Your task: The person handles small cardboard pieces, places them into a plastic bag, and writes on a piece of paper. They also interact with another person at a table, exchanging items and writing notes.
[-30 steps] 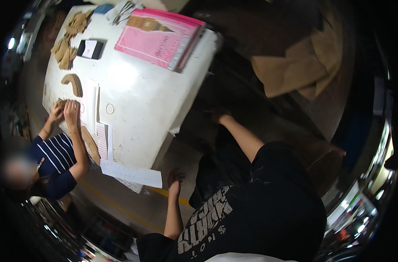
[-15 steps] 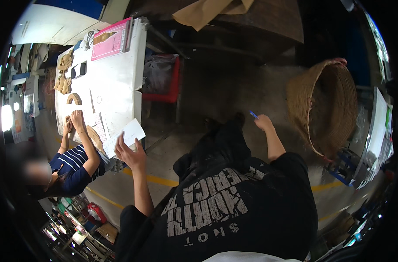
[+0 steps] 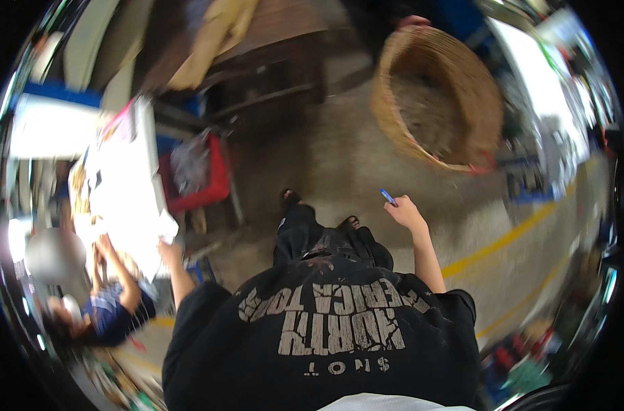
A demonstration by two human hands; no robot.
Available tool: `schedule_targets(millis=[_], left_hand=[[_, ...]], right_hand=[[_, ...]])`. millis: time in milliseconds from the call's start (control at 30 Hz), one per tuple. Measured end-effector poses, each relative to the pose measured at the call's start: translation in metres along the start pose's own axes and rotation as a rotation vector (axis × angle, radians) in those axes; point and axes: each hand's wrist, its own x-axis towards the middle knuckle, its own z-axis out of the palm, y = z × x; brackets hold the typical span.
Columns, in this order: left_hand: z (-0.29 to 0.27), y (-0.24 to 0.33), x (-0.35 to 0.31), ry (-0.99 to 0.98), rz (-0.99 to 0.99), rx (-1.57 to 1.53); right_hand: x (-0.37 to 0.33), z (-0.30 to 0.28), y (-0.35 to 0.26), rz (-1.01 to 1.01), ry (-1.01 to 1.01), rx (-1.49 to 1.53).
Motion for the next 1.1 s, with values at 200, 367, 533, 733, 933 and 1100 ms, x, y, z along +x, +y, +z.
schedule_targets(millis=[200, 367, 533, 733, 933, 1100], left_hand=[[0.021, 0.050, 0.023, -0.132, 0.002, 0.175], [-0.022, 0.218, -0.042, 0.170, 0.238, 0.298], [-0.012, 0.361, -0.106, 0.118, 0.949, -0.292], [-0.004, 0.532, -0.213, -0.393, 1.686, -0.596], [0.011, 0.606, -0.297, -0.680, 1.786, -0.434], [0.030, 0.617, -0.369, -0.675, 1.698, 0.109]], right_hand=[[-0.085, -0.043, 0.084, 0.111, 0.310, 0.176], [-0.165, -0.134, -0.003, -0.155, 0.728, 0.676], [-0.297, -0.243, -0.173, -0.994, 0.933, 0.597], [-0.363, -0.282, -0.218, -1.614, 0.999, 0.635], [-0.435, -0.259, -0.133, -1.246, 1.141, 0.428], [-0.512, -0.168, -0.008, -0.334, 1.164, 0.537]])
